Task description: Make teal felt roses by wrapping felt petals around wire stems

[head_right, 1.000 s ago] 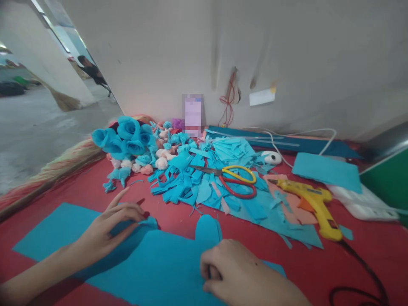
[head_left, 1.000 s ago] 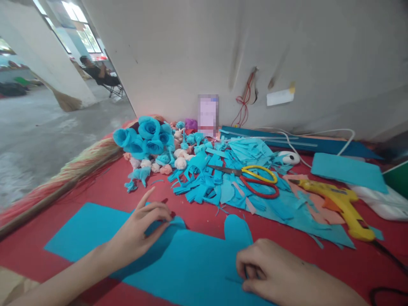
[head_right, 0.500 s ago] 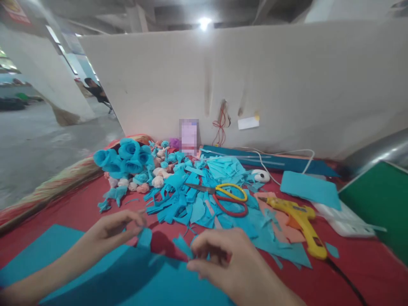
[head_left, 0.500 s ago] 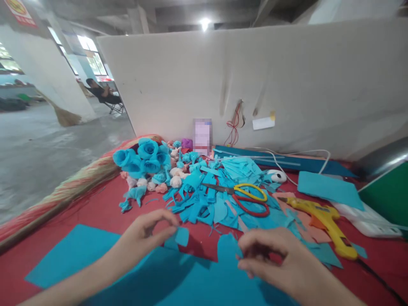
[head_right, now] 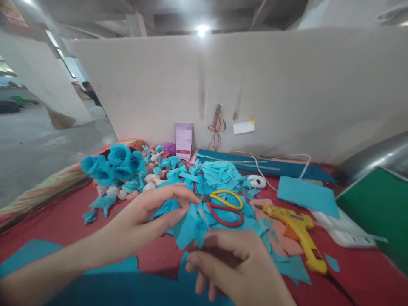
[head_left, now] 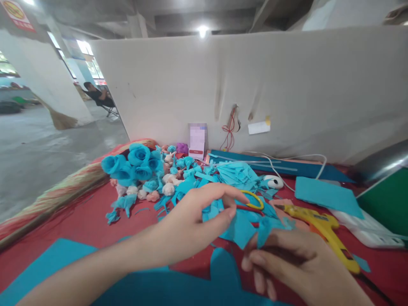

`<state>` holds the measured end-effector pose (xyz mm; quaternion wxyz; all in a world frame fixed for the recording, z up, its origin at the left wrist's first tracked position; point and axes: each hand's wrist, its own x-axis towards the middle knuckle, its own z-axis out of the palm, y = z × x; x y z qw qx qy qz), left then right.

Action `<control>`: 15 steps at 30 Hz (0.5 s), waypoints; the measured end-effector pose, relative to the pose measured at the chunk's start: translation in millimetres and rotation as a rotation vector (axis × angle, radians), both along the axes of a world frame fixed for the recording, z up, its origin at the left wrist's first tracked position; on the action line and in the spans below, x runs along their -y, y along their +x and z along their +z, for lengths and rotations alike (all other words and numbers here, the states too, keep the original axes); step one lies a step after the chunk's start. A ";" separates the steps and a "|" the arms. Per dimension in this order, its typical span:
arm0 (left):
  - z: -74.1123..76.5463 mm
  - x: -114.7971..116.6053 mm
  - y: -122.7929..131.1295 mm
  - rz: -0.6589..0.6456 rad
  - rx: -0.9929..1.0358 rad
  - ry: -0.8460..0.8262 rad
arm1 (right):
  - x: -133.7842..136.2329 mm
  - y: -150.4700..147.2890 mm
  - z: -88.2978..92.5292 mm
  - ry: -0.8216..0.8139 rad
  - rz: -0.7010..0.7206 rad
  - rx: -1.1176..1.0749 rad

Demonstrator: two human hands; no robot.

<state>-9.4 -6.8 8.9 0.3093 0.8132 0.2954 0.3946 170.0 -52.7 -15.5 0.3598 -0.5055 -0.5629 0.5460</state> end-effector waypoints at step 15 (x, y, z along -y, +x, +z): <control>1.1 4.3 -6.0 0.033 -0.211 0.404 | 1.0 2.7 -7.6 0.676 0.176 0.370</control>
